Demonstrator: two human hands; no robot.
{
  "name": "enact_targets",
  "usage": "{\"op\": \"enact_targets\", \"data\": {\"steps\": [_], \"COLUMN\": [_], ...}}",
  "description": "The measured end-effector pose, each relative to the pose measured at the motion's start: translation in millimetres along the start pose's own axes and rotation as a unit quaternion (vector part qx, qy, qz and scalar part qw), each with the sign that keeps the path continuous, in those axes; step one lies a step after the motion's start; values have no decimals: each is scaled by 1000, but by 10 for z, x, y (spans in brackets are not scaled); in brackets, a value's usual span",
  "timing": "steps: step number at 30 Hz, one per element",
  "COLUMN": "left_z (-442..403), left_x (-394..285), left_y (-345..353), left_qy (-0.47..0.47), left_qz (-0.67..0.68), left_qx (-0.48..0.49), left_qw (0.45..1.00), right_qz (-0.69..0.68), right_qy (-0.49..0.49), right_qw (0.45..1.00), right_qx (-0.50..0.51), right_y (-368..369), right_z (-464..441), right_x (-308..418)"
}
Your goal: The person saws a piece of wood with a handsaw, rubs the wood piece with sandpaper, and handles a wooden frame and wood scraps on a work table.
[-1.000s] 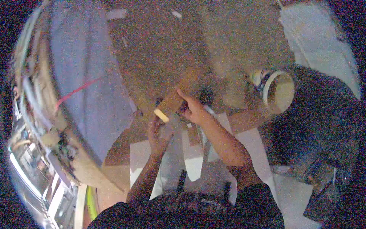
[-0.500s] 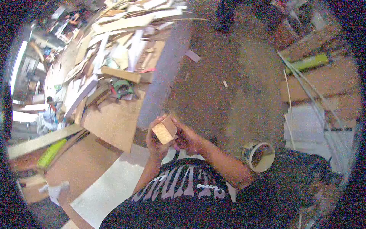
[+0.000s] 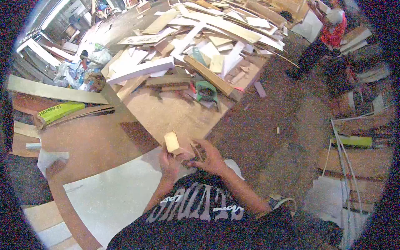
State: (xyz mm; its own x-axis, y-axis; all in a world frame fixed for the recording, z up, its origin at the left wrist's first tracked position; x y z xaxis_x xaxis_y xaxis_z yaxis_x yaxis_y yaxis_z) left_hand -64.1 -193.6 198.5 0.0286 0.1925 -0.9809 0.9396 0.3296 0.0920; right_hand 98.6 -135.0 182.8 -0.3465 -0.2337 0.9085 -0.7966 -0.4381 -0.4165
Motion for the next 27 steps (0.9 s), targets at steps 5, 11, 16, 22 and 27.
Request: {"op": "enact_targets", "data": {"steps": [5, 11, 16, 22, 27], "left_z": [-259, -543, -872, -1674, -2380], "left_x": [127, 563, 687, 817, 1023], "left_y": [-351, -690, -1026, -1352, -1332], "left_qy": [-13, -71, -49, -107, -183], "left_qz": [66, 4, 11, -54, -193], "left_qx": [-126, -113, -159, -48, 43], "left_qw": [990, 991, 986, 992, 963], "right_qz": [-42, -94, -85, 276, 341], "right_qy": [14, -1, 112, 119, 217], "right_qw": [993, 974, 972, 947, 907], "right_qx": [110, 206, 186, -110, -117], "right_y": [424, 676, 908, 872, 1039], "right_z": [-495, -1166, -1871, -2546, -2727], "right_x": [48, 34, -724, -1004, -1180]}}
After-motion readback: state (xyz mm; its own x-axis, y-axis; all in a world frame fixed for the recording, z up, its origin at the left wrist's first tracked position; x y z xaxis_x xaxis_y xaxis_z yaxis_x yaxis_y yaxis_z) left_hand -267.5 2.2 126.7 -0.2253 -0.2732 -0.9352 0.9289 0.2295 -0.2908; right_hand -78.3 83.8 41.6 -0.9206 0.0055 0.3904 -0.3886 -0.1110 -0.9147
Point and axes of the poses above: each hand's wrist, its own z-axis away from the middle knuckle, its own y-axis out of the palm, x = y × z, the point moved 6 cm from there along -z, towards the middle knuckle, and after that the axes turned 5 degrees about y, right-handed, at the moved point
